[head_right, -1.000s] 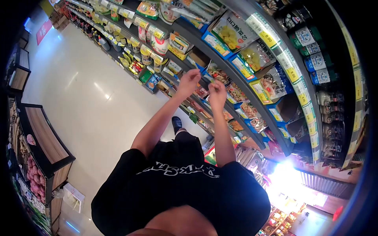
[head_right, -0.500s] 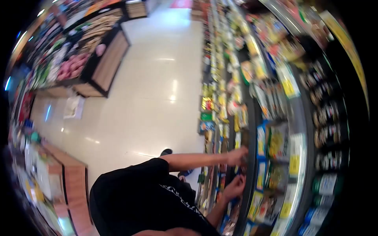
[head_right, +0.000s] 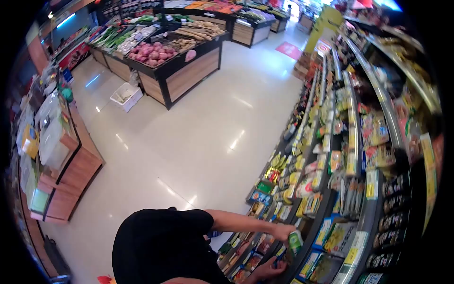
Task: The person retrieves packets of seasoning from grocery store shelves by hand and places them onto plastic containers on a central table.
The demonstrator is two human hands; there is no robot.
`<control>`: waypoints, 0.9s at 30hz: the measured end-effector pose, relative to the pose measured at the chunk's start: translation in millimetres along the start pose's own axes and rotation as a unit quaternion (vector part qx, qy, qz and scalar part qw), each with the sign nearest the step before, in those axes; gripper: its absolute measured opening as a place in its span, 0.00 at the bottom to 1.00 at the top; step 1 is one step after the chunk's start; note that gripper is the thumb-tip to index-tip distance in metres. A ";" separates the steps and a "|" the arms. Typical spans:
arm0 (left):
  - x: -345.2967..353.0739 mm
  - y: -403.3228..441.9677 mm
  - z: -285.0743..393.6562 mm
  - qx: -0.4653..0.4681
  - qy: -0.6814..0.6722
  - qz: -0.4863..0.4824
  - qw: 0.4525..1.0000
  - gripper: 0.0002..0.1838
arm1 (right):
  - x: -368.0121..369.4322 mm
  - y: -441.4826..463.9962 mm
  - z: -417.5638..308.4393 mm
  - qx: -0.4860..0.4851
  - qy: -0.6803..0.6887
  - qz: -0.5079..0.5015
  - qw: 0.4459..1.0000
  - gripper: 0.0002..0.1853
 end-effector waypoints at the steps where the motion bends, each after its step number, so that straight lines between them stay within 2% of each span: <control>1: -1.8 -11.3 3.0 0.002 0.081 0.012 0.997 0.18 | -1.3 -1.0 -14.0 0.017 -0.076 0.000 0.997 0.21; 2: -2.4 -20.5 -4.2 0.052 0.085 0.025 0.995 0.15 | -3.6 -4.4 -28.4 0.010 -0.077 0.009 0.997 0.21; 3: 1.2 -32.4 8.0 0.150 0.109 0.039 0.982 0.13 | -3.1 -6.9 -46.7 -0.001 -0.061 0.007 0.998 0.21; 5: 6.0 -68.9 33.4 0.188 0.169 0.051 0.966 0.12 | -3.8 -15.7 -92.7 -0.022 0.000 -0.011 1.000 0.21; 7: 8.2 -116.6 76.2 0.251 0.066 0.018 0.966 0.11 | 0.9 -35.5 -138.8 -0.035 0.078 -0.057 0.995 0.21; 9: -12.0 -176.4 104.5 0.232 0.108 0.062 0.965 0.10 | 21.9 -64.6 -181.2 -0.032 0.168 -0.152 0.974 0.21; 11: -43.9 -244.7 130.6 0.204 0.146 0.117 0.961 0.10 | 55.0 -102.1 -218.7 -0.015 0.243 -0.275 0.930 0.22; 12: -68.8 -277.3 128.1 0.085 0.143 0.155 0.974 0.14 | 77.8 -127.5 -239.4 -0.002 0.276 -0.341 0.899 0.22; 13: -88.0 -322.7 149.8 0.085 0.162 0.209 0.961 0.19 | 103.3 -158.8 -259.9 0.009 0.299 -0.410 0.862 0.22; 15: -112.0 -413.9 210.2 0.105 0.184 0.305 0.929 0.21 | 148.6 -221.5 -292.5 0.013 0.290 -0.531 0.796 0.24; 16: -129.4 -463.8 212.3 -0.036 0.120 0.370 0.920 0.22 | 178.6 -259.5 -300.3 0.011 0.267 -0.592 0.760 0.26; 18: -167.0 -557.9 228.9 0.038 0.236 0.479 0.845 0.23 | 194.2 -337.9 -375.1 -0.033 0.356 -0.618 0.700 0.26; 20: -194.9 -671.3 221.8 -0.024 0.293 0.626 0.722 0.24 | 197.8 -418.1 -438.3 -0.080 0.332 -0.693 0.635 0.24; 22: -175.4 -774.2 242.3 -0.050 0.241 0.718 0.651 0.27 | 193.7 -502.7 -486.7 -0.050 0.334 -0.776 0.533 0.19; 25: -116.3 -890.8 252.5 -0.133 0.144 0.847 0.494 0.31 | 166.4 -607.2 -536.1 -0.145 0.298 -0.851 0.407 0.20; 27: -91.9 -944.5 247.0 -0.114 0.119 0.872 0.460 0.35 | 141.5 -656.3 -555.0 -0.149 0.284 -0.888 0.329 0.20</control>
Point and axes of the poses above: each hand's wrist, its own y-axis towards the middle knuckle, its own x-axis out of the palm, z = x × y, the point moved 10 cm from there along y, towards the middle knuckle, and after that the axes turned 5 degrees about -y, right-handed, at the moved point
